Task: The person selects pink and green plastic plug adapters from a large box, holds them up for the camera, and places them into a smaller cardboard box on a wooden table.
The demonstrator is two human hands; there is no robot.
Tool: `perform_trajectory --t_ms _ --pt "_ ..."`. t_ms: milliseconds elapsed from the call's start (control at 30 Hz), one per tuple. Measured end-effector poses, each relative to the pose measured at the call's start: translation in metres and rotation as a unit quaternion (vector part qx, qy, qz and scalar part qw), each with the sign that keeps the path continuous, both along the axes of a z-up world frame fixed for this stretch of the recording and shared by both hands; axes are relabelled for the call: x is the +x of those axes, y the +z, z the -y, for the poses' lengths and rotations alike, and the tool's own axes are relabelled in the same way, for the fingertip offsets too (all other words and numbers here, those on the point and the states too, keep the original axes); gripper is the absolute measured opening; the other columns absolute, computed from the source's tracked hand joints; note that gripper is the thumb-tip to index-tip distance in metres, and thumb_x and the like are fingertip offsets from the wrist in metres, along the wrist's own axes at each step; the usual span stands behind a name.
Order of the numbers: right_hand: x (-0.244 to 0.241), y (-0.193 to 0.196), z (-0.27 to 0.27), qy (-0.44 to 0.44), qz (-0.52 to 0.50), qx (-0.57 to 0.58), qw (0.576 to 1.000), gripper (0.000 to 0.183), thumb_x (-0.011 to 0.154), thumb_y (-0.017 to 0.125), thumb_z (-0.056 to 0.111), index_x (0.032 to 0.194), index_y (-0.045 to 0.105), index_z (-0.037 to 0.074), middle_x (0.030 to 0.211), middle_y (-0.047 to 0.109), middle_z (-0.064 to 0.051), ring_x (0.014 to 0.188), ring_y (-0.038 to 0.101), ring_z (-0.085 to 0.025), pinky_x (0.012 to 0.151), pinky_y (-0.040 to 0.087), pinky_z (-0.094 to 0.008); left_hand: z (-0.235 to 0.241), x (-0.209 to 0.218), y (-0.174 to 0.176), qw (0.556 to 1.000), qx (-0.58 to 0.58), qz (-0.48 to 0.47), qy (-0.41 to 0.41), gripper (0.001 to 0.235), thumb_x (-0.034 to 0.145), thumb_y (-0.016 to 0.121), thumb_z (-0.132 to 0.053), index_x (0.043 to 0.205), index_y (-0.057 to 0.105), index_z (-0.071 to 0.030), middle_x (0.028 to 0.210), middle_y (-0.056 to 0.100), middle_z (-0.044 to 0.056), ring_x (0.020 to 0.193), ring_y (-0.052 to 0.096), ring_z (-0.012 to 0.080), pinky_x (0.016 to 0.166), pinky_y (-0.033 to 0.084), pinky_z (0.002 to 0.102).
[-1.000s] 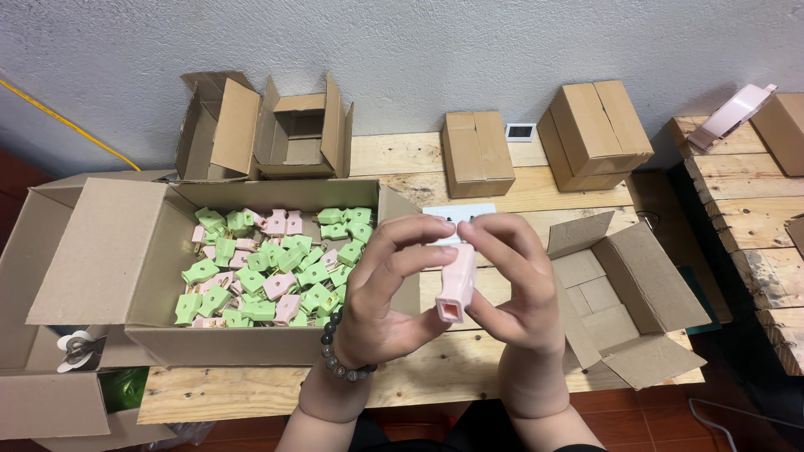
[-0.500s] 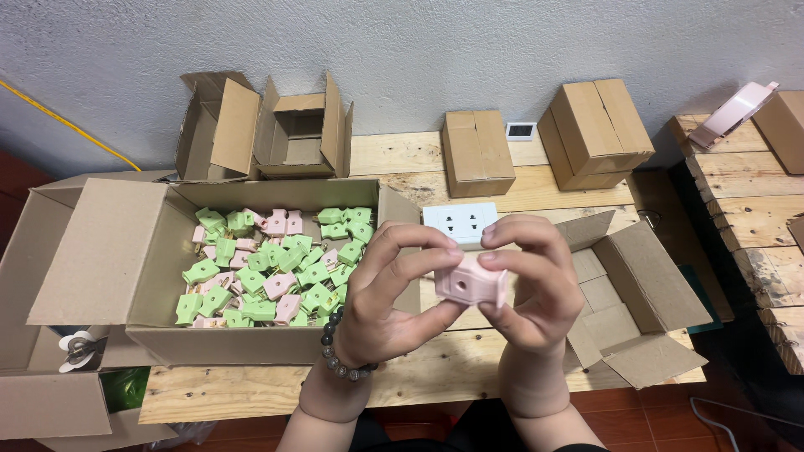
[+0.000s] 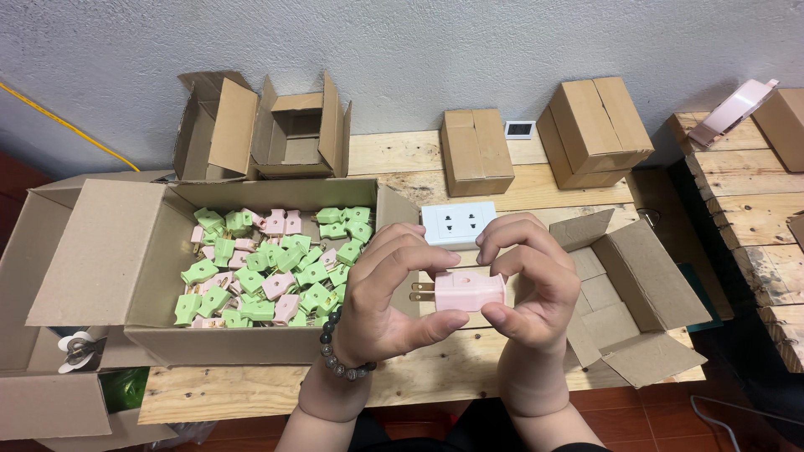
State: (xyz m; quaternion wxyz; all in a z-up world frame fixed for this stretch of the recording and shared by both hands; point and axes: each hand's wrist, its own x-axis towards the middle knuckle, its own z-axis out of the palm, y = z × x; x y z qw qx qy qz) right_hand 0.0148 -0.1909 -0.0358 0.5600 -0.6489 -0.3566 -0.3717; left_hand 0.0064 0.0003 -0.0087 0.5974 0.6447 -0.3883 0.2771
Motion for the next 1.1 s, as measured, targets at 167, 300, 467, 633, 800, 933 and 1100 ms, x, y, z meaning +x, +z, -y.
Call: perform_trajectory --t_ms 167,300,467,633,800,933,1100 --pt "0.0 0.0 0.001 0.003 -0.005 -0.008 1.0 0.049 0.081 0.075 0.049 0.061 0.053 0.01 0.071 0.06 -0.012 0.075 0.064 -0.034 0.075 0.053 -0.046 0.001 -0.002 -0.003 1.0 0.003 -0.017 -0.006 0.045 0.085 0.08 -0.042 0.109 0.072 -0.005 0.073 0.064 0.007 0.069 0.061 0.0262 0.091 0.055 0.058" --pt "0.0 0.0 0.001 0.008 -0.004 -0.011 1.0 0.048 0.08 0.076 0.048 0.059 0.053 0.011 0.07 0.06 -0.011 0.073 0.064 -0.033 0.072 0.054 -0.046 0.0 -0.003 -0.005 1.0 0.005 -0.023 -0.01 0.044 0.087 0.077 -0.042 0.11 0.072 -0.005 0.074 0.063 0.007 0.072 0.06 0.0261 0.093 0.055 0.058" --pt "-0.001 0.0 0.0 0.005 -0.005 0.011 1.0 0.043 0.08 0.077 0.044 0.072 0.06 0.005 0.072 0.06 -0.013 0.073 0.065 -0.034 0.073 0.055 -0.046 0.001 -0.003 0.002 1.0 0.003 0.006 0.004 0.039 0.086 0.079 -0.034 0.112 0.071 -0.005 0.088 0.067 0.009 0.081 0.063 0.0294 0.095 0.055 0.058" --pt "-0.002 0.001 0.001 0.018 0.008 0.016 1.0 0.039 0.081 0.077 0.036 0.087 0.065 -0.001 0.076 0.063 -0.015 0.074 0.065 -0.034 0.074 0.056 -0.047 -0.001 -0.005 0.001 1.0 0.0 0.029 0.007 0.042 0.083 0.083 -0.021 0.118 0.069 -0.004 0.102 0.067 0.013 0.092 0.065 0.0332 0.097 0.055 0.059" --pt "-0.001 -0.003 0.006 0.011 0.022 0.015 1.0 0.038 0.079 0.078 0.029 0.093 0.068 -0.005 0.076 0.064 -0.019 0.073 0.065 -0.034 0.072 0.056 -0.047 0.0 -0.006 0.001 0.999 -0.01 0.038 0.004 0.04 0.081 0.082 -0.008 0.119 0.07 -0.003 0.11 0.066 0.016 0.098 0.066 0.0355 0.097 0.056 0.057" --pt "0.001 -0.002 0.006 0.028 0.057 0.024 0.998 0.034 0.078 0.081 0.023 0.092 0.07 -0.005 0.074 0.063 -0.018 0.069 0.064 -0.032 0.067 0.055 -0.044 0.003 -0.005 0.005 0.999 -0.009 0.042 0.004 0.041 0.079 0.081 0.0 0.118 0.07 -0.002 0.111 0.067 0.017 0.098 0.067 0.0368 0.093 0.057 0.058" --pt "-0.001 -0.006 0.005 0.054 0.087 0.031 0.994 0.044 0.067 0.092 0.027 0.092 0.072 -0.004 0.073 0.064 -0.018 0.068 0.065 -0.031 0.064 0.056 -0.043 0.005 -0.006 0.012 0.999 0.001 0.043 0.009 0.042 0.08 0.078 0.007 0.12 0.069 -0.004 0.116 0.068 0.017 0.102 0.068 0.0389 0.089 0.058 0.055"
